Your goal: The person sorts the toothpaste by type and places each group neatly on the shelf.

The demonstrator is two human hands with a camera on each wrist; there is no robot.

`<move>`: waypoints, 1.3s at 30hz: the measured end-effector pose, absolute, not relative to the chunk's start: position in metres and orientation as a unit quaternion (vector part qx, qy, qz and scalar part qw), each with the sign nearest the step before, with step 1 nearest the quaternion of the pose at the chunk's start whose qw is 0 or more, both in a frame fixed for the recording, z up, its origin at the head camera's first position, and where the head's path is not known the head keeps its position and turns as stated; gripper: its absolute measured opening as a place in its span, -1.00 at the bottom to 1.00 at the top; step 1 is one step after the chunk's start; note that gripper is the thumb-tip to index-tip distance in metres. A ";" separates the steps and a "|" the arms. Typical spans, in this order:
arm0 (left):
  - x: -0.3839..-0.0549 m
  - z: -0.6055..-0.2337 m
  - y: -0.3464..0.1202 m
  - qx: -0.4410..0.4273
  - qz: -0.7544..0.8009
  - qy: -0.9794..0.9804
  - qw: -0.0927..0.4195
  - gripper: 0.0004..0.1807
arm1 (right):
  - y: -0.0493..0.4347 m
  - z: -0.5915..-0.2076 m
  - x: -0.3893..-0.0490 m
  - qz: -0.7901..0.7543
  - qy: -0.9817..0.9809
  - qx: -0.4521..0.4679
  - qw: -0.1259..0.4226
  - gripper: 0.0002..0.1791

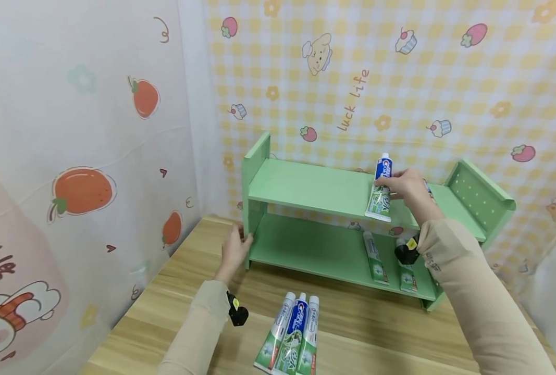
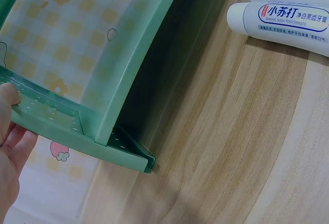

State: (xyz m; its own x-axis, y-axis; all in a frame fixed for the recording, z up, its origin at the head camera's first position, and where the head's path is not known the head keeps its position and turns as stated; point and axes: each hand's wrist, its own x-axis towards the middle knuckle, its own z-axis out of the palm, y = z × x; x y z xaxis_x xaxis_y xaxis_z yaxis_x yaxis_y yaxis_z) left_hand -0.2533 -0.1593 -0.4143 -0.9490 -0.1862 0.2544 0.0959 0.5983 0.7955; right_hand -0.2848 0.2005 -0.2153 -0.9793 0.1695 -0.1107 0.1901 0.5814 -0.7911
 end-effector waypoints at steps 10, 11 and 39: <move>-0.253 -0.416 -0.155 0.024 -0.442 -0.882 0.160 -0.68 | 0.206 -0.225 -0.296 -0.403 0.909 0.104 -0.011 -0.33; -0.252 -0.416 -0.155 0.022 -0.441 -0.883 0.160 -0.67 | 0.206 -0.225 -0.296 -0.390 0.915 0.099 -0.017 -0.36; -0.255 -0.414 -0.157 0.038 -0.441 -0.883 0.155 -0.66 | 0.205 -0.211 -0.261 -0.278 0.960 -0.007 -0.039 -0.39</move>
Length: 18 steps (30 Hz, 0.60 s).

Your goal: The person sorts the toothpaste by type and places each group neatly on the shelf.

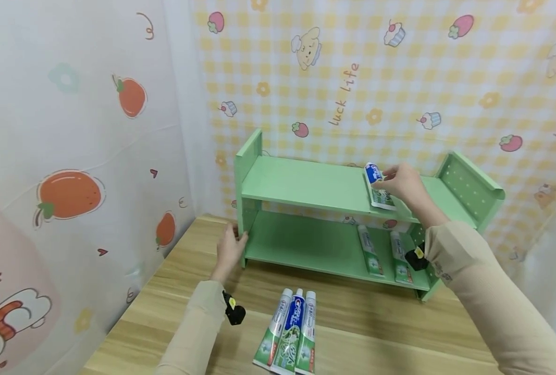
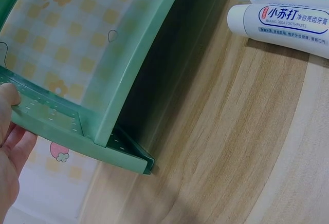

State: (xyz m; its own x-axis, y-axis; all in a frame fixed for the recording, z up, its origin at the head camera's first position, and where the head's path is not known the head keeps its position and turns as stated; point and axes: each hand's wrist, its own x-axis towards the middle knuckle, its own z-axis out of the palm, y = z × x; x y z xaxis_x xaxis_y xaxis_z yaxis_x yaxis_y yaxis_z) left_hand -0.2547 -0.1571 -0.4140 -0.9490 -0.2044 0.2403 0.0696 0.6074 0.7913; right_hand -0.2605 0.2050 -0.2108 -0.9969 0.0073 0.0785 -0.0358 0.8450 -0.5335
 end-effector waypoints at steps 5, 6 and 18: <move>-0.256 -0.414 -0.157 0.042 -0.438 -0.885 0.152 -0.65 | 0.205 -0.212 -0.249 0.277 -0.959 0.033 0.052 -0.42; -0.256 -0.414 -0.158 0.042 -0.437 -0.885 0.153 -0.65 | 0.205 -0.213 -0.247 0.280 -0.958 0.038 0.052 -0.42; -0.257 -0.413 -0.157 0.032 -0.436 -0.885 0.158 -0.66 | 0.196 -0.229 -0.203 0.338 -0.937 0.076 0.048 -0.41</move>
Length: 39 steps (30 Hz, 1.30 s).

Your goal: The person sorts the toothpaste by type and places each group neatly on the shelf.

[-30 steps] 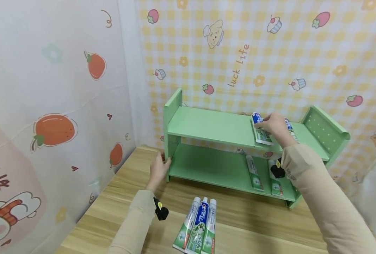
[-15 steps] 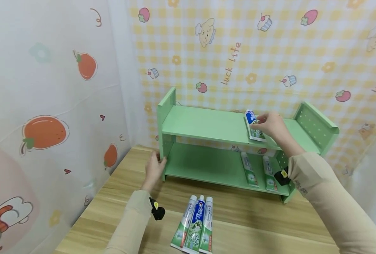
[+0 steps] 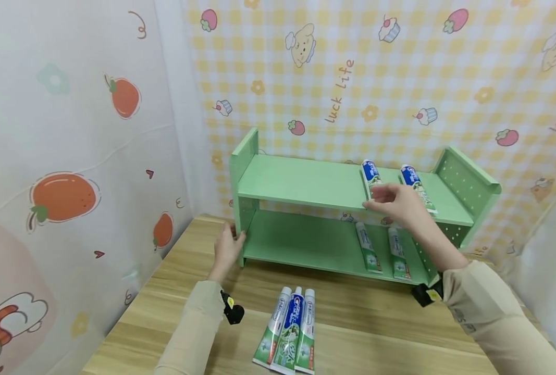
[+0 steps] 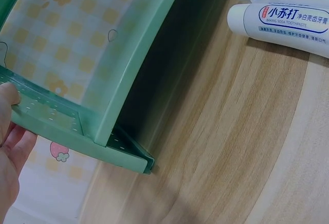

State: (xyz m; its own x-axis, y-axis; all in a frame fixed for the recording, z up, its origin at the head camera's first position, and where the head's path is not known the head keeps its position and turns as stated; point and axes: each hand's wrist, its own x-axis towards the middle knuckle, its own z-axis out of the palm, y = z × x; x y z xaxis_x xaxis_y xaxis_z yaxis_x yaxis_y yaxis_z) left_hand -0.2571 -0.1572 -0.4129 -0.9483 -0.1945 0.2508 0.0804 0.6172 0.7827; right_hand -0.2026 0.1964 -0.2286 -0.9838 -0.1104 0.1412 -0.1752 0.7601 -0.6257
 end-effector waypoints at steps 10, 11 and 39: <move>-0.258 -0.412 -0.157 0.035 -0.438 -0.886 0.152 -0.66 | 0.184 -0.257 -0.178 0.379 -0.920 0.101 0.024 -0.41; -0.258 -0.412 -0.157 0.036 -0.438 -0.885 0.152 -0.66 | 0.182 -0.262 -0.176 0.382 -0.918 0.102 0.023 -0.42; -0.259 -0.413 -0.158 0.032 -0.437 -0.886 0.153 -0.65 | 0.140 -0.429 -0.155 0.491 -0.861 0.064 -0.116 -0.47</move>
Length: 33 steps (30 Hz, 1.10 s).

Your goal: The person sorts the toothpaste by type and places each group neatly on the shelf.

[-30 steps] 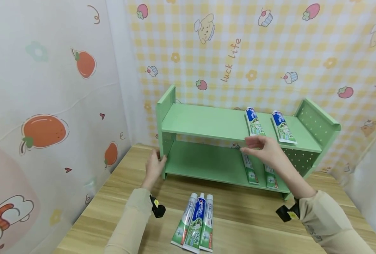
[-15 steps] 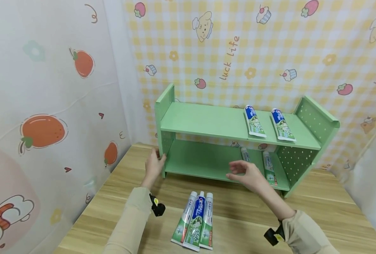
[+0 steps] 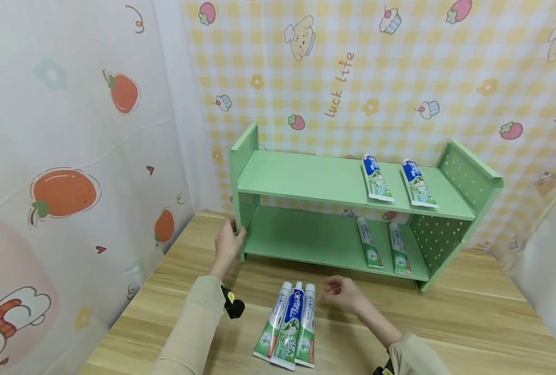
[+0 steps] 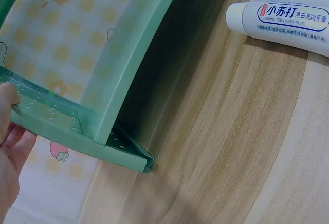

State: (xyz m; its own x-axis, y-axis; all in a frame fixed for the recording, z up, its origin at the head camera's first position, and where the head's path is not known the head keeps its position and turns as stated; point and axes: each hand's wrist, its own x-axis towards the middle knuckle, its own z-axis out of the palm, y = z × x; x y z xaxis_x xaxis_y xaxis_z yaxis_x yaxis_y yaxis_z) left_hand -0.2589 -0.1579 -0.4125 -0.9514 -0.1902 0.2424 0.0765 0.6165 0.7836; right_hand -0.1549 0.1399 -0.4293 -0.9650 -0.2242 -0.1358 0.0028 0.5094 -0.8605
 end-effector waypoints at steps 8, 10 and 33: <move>-0.259 -0.411 -0.156 0.032 -0.432 -0.887 0.161 -0.68 | 0.135 -0.460 -0.153 -0.544 0.825 -0.021 0.155 -0.45; -0.259 -0.410 -0.156 0.031 -0.432 -0.887 0.160 -0.68 | 0.132 -0.466 -0.151 -0.548 0.821 -0.018 0.160 -0.46; -0.259 -0.412 -0.155 0.028 -0.423 -0.891 0.160 -0.70 | 0.094 -0.478 -0.139 -0.473 0.866 -0.027 0.156 -0.39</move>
